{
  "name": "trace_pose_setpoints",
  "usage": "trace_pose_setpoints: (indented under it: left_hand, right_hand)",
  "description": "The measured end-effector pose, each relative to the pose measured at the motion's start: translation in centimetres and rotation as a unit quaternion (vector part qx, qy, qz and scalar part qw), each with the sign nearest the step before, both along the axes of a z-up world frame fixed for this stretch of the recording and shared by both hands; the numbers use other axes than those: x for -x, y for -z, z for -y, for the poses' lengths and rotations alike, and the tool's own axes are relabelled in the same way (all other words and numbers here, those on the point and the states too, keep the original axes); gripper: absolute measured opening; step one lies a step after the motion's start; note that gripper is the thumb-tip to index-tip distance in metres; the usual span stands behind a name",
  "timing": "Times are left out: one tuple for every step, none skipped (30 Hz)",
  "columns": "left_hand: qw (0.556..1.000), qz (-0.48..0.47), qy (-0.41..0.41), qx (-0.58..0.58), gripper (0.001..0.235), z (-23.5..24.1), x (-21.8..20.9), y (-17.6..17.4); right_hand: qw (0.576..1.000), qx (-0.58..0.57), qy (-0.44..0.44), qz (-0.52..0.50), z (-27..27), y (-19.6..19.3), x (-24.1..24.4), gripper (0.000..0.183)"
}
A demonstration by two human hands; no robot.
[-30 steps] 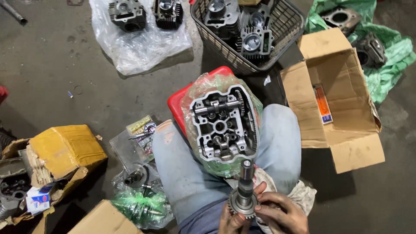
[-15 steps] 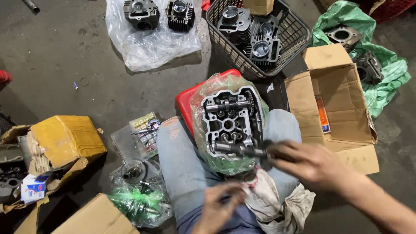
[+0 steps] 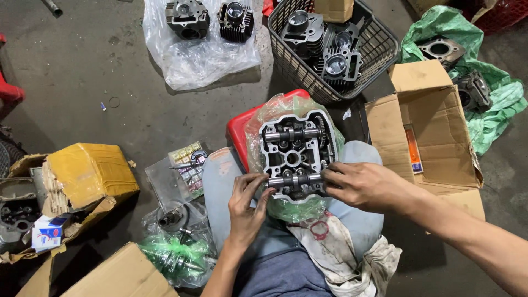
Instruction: Repairing and assembling a motorcycle engine cylinder head by cleaning parts and installing components
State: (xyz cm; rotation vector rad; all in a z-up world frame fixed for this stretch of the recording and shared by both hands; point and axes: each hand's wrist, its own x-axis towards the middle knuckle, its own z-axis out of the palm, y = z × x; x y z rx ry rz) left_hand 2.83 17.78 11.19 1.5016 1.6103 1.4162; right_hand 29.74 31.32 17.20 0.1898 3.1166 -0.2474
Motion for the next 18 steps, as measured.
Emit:
trace_pose_setpoints:
  left_hand:
    - [1.000,0.002,-0.003,-0.004,0.040,-0.1,0.0,-0.1]
    - [1.000,0.004,-0.007,-0.007,0.036,-0.2,-0.1,-0.1]
    - [1.000,0.004,-0.006,-0.007,0.036,-0.1,-0.1,-0.2]
    - [1.000,0.002,-0.005,-0.004,0.033,-0.1,0.0,-0.2]
    - [1.000,-0.001,-0.003,-0.002,0.030,-0.2,0.0,-0.2]
    - [1.000,-0.001,-0.003,-0.003,0.030,-0.1,0.0,-0.4]
    - [1.000,-0.009,0.000,0.001,0.026,-0.1,0.0,-0.5]
    - [1.000,-0.017,0.002,0.006,0.023,-0.2,0.0,-0.7]
    - [1.000,-0.017,0.003,0.004,0.023,-0.2,-0.1,-0.6]
    - [1.000,-0.022,0.003,-0.004,0.023,-0.2,-0.1,-0.6]
    - [1.000,-0.027,0.002,-0.012,0.023,-0.1,-0.1,-0.5]
    - [1.000,-0.027,0.002,-0.014,0.023,-0.2,-0.2,-0.7]
    - [0.999,-0.031,0.003,-0.012,0.023,-0.3,-0.1,-0.8]
    - [0.999,-0.035,0.003,-0.011,0.024,-0.3,-0.1,-0.9]
    - [0.999,-0.036,0.004,-0.011,0.024,-0.2,-0.1,-0.9]
    - [0.999,-0.039,0.003,-0.011,0.024,-0.2,-0.1,-0.9]
    - [0.999,-0.043,0.003,-0.010,0.025,-0.2,-0.1,-0.9]
    - [0.999,-0.044,0.005,-0.010,0.025,-0.2,-0.2,-0.9]
  right_hand:
    - [1.000,0.007,0.000,0.024,0.0,0.6,-0.2,0.014]
    - [0.999,0.014,0.000,0.047,0.0,1.2,-0.3,0.012]
    - [0.999,0.014,0.001,0.048,0.0,0.7,0.0,0.012]
    - [0.999,0.020,0.008,0.028,0.1,0.1,0.2,0.011]
    - [1.000,0.025,0.016,0.007,0.1,-0.4,0.5,0.009]
    - [1.000,0.024,0.016,0.007,0.2,0.2,0.1,0.009]
    - [1.000,0.022,0.009,-0.003,0.2,0.7,-0.3,0.013]
    - [1.000,0.021,0.002,-0.013,0.2,1.3,-0.7,0.018]
    - [1.000,0.019,0.003,-0.013,0.3,0.6,-0.5,0.018]
    - [0.999,0.034,0.019,-0.036,0.4,0.0,-0.3,0.020]
    - [0.996,0.048,0.033,-0.059,0.5,-0.7,0.0,0.021]
    - [0.997,0.046,0.033,-0.060,0.5,-0.9,0.0,0.021]
    - [0.994,0.064,0.062,-0.071,0.7,-1.0,0.1,0.030]
    - [0.989,0.081,0.091,-0.082,0.8,-1.2,0.1,0.040]
    - [0.989,0.081,0.091,-0.083,0.9,-1.0,0.0,0.040]
    - [0.982,0.093,0.121,-0.112,1.1,-0.8,-0.1,0.047]
    - [0.972,0.106,0.151,-0.142,1.2,-0.6,-0.3,0.056]
    - [0.972,0.106,0.153,-0.144,1.5,-0.9,-0.2,0.056]
